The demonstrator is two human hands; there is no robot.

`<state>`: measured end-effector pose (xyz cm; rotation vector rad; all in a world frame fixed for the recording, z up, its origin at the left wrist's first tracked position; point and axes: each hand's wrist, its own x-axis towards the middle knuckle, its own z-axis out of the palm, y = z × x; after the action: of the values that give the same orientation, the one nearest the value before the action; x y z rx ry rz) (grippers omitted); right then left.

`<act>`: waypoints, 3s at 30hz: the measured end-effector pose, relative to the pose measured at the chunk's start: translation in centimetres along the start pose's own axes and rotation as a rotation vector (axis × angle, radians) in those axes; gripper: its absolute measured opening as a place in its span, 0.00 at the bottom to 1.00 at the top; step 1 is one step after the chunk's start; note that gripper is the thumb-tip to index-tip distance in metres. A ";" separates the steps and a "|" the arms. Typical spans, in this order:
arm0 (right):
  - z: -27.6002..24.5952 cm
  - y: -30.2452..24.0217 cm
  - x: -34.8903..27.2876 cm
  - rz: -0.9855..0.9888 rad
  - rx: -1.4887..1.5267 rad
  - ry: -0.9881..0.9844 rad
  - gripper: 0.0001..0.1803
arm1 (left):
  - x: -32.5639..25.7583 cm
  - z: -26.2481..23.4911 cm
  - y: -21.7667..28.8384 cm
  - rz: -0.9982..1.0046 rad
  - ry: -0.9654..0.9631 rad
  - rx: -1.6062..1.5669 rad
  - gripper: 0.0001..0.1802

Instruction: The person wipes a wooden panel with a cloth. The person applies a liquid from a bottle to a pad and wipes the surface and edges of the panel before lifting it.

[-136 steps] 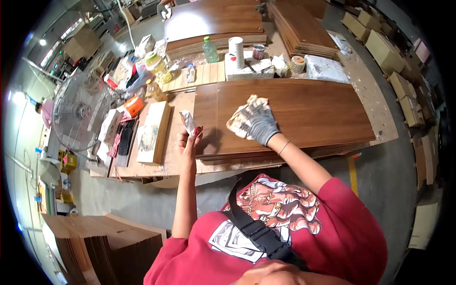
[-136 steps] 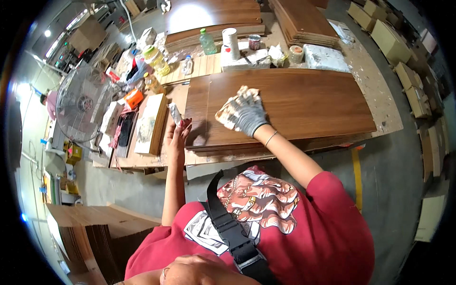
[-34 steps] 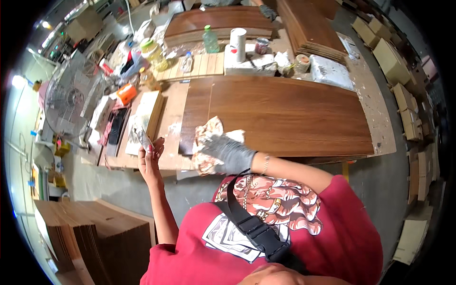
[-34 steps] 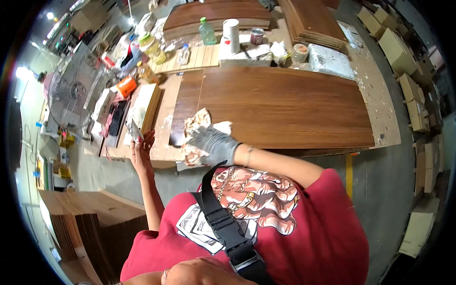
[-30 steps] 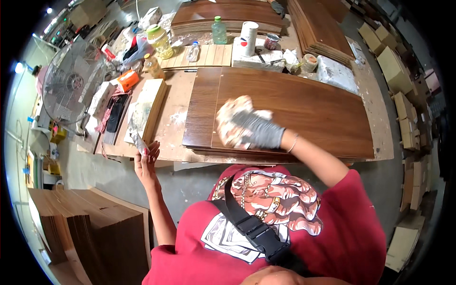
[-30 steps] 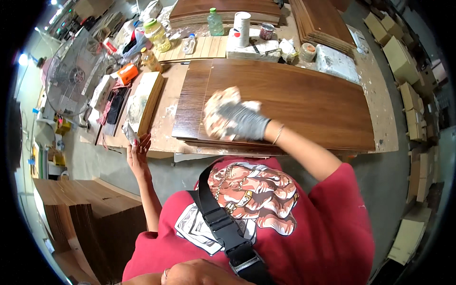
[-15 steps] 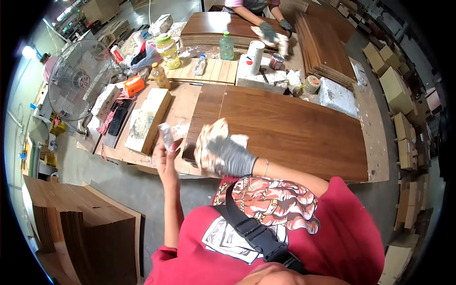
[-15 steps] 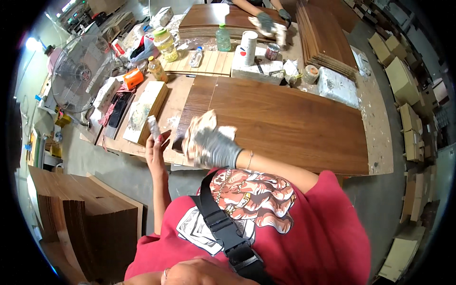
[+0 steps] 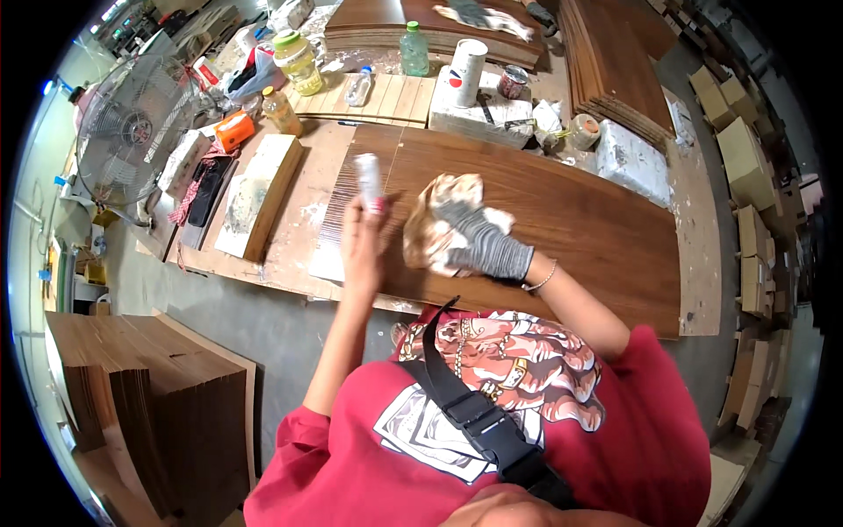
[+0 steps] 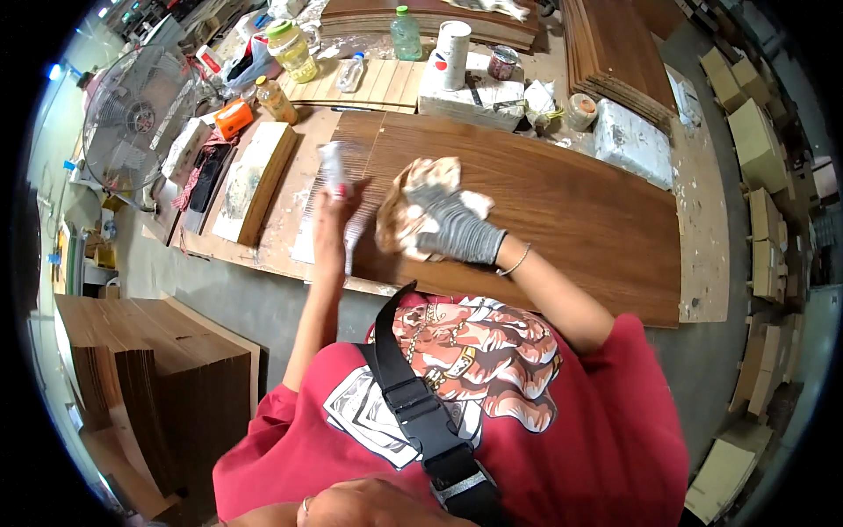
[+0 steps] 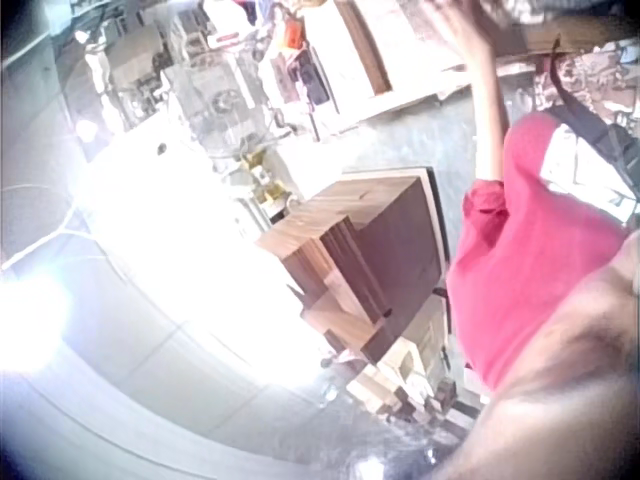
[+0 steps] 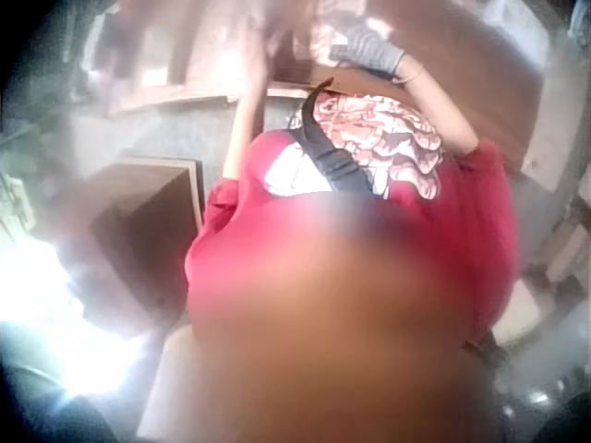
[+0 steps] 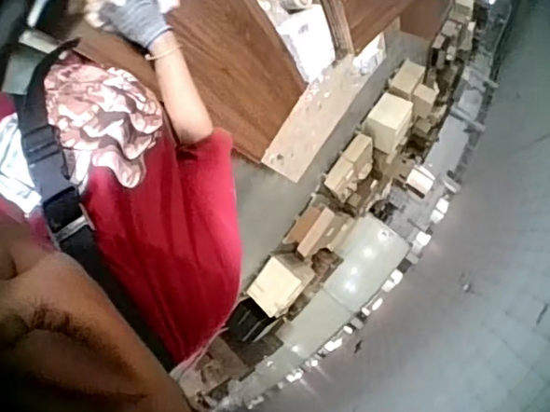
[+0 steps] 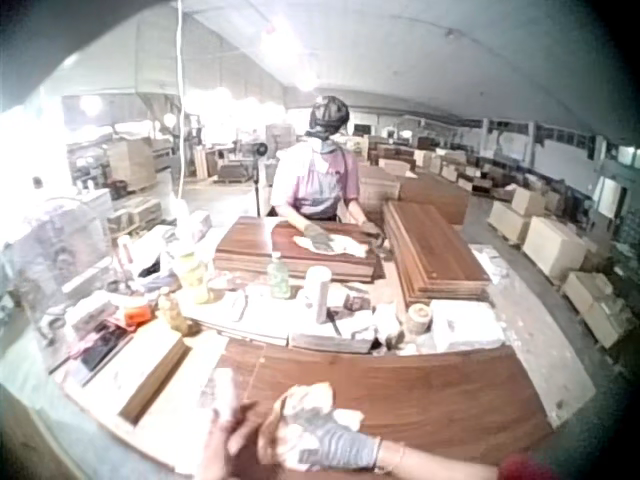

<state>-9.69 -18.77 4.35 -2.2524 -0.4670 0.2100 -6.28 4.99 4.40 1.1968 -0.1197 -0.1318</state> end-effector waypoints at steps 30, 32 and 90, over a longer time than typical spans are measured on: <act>-7.7 7.2 20.3 0.031 -0.215 0.120 0.23 | -4.0 4.8 -1.7 0.386 -0.317 1.195 0.27; -7.3 8.6 20.9 0.002 -0.417 0.110 0.22 | -4.1 4.8 -1.5 0.377 -0.324 1.167 0.27; 3.9 -9.6 8.4 -0.268 -0.551 -0.248 0.24 | -4.5 3.9 -3.5 0.163 -0.436 0.989 0.28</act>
<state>-5.63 -6.93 8.96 -2.6698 -1.0573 0.2441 -11.50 0.94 2.40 2.1204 -0.7262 -0.1977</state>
